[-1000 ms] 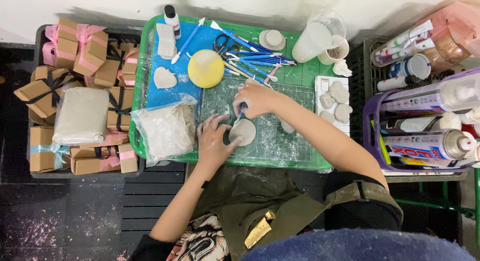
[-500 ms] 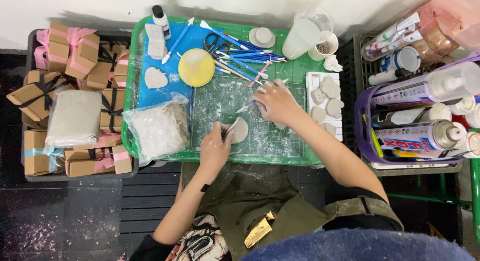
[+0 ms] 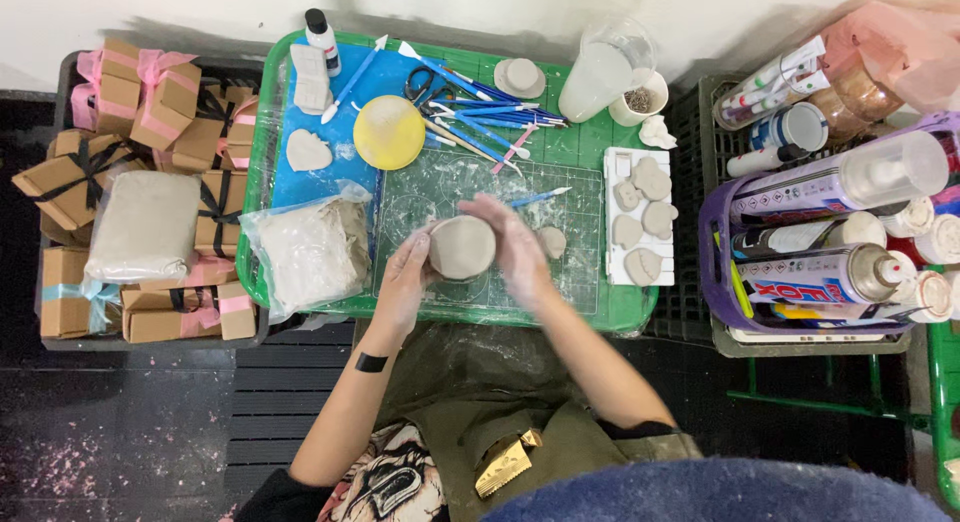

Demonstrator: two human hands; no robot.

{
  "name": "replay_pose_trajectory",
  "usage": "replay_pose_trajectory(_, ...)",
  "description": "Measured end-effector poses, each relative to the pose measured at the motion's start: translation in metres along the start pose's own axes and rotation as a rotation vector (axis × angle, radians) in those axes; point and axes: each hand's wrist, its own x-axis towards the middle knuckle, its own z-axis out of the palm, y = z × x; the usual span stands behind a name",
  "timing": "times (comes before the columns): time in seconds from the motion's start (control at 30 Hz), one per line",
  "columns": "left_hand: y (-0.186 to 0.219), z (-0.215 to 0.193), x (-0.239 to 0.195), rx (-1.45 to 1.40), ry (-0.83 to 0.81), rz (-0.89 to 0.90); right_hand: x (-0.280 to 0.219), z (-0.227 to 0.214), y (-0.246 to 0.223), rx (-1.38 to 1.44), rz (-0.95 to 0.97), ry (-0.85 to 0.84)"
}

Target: The person works with clay at a table, taking small pieces of clay from a bag, rolling them between their palms to form a ball, and then shaping the clay by hand next to a flat clay disc.

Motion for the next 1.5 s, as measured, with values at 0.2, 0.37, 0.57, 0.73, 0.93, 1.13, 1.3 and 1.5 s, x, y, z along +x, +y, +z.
replay_pose_trajectory(0.2, -0.025, -0.011, 0.010, -0.099, 0.135, -0.048, 0.008, 0.042, 0.030, 0.254, -0.094, 0.148)
replay_pose_trajectory(0.37, 0.006, -0.028, 0.024, 0.086, 0.173, 0.050, 0.026, 0.059, 0.039, 0.143, -0.117, 0.117)
replay_pose_trajectory(0.57, 0.027, -0.043, 0.059, 0.456, -0.002, 0.185, 0.039, 0.080, 0.056, 0.256, -0.109, 0.101)
replay_pose_trajectory(0.73, 0.032, -0.062, 0.086, 0.629, -0.025, 0.181, 0.045, 0.060, 0.065, -0.024, -0.097, 0.059)
replay_pose_trajectory(0.93, 0.038, -0.060, 0.114, 1.070, -0.086, 0.190, 0.034, 0.051, 0.065, 0.002, 0.127, 0.043)
replay_pose_trajectory(1.13, 0.054, -0.048, 0.103, 1.075, -0.109, 0.244, 0.018, 0.044, 0.062, -0.262, -0.032, 0.021)
replay_pose_trajectory(1.3, 0.044, -0.042, 0.053, 1.372, 0.058, 0.681, 0.011, 0.024, 0.026, -0.846, -0.045, 0.001)
replay_pose_trajectory(1.5, 0.040, -0.024, 0.017, 1.712, 0.091, 0.699, 0.038, 0.017, -0.001, -1.201, -0.104, -0.252)
